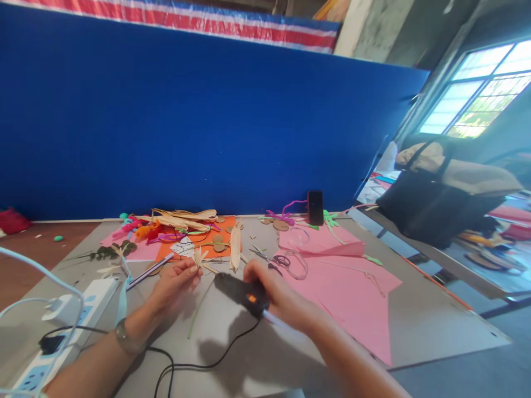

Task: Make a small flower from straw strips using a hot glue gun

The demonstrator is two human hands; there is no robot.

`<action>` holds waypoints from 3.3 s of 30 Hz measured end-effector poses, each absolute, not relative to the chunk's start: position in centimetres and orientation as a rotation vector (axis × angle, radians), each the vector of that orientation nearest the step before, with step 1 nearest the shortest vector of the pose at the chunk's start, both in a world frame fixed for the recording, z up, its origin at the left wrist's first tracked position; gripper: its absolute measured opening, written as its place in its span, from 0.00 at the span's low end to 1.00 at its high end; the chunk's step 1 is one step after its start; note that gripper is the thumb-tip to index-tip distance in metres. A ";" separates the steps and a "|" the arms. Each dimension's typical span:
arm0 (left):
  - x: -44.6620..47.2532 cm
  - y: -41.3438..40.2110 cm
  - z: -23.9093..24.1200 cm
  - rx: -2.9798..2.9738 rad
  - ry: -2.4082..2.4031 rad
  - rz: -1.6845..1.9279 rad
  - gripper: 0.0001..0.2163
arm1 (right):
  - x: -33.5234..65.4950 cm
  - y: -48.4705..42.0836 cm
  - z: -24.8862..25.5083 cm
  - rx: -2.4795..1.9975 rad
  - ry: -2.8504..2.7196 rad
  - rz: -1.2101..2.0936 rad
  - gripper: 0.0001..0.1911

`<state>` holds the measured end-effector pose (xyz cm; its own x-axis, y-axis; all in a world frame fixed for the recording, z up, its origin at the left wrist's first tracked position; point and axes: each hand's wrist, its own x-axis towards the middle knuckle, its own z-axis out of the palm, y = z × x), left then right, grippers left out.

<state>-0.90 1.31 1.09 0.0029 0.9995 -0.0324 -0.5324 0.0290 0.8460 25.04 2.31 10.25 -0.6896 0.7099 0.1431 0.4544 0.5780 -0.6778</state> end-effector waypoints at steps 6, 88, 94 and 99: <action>-0.9 1.4 1.0 0.745 0.796 1.425 0.12 | 21.7 2.1 10.5 -1.022 -2.081 0.863 0.09; -0.4 1.4 0.4 0.565 0.814 1.270 0.10 | 19.5 3.4 6.9 -1.221 -2.243 0.973 0.17; -0.4 1.4 0.3 0.578 0.824 1.267 0.10 | 19.5 3.2 7.0 -1.219 -2.246 0.977 0.17; -0.4 1.4 0.2 0.597 0.838 1.264 0.11 | 19.4 3.2 7.1 -1.217 -2.239 0.974 0.16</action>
<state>-0.44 1.39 0.21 0.0828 0.9736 -0.2125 -0.5748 0.2209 0.7879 19.39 3.16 7.13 -0.5349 0.8445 0.0247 0.5578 0.3750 -0.7404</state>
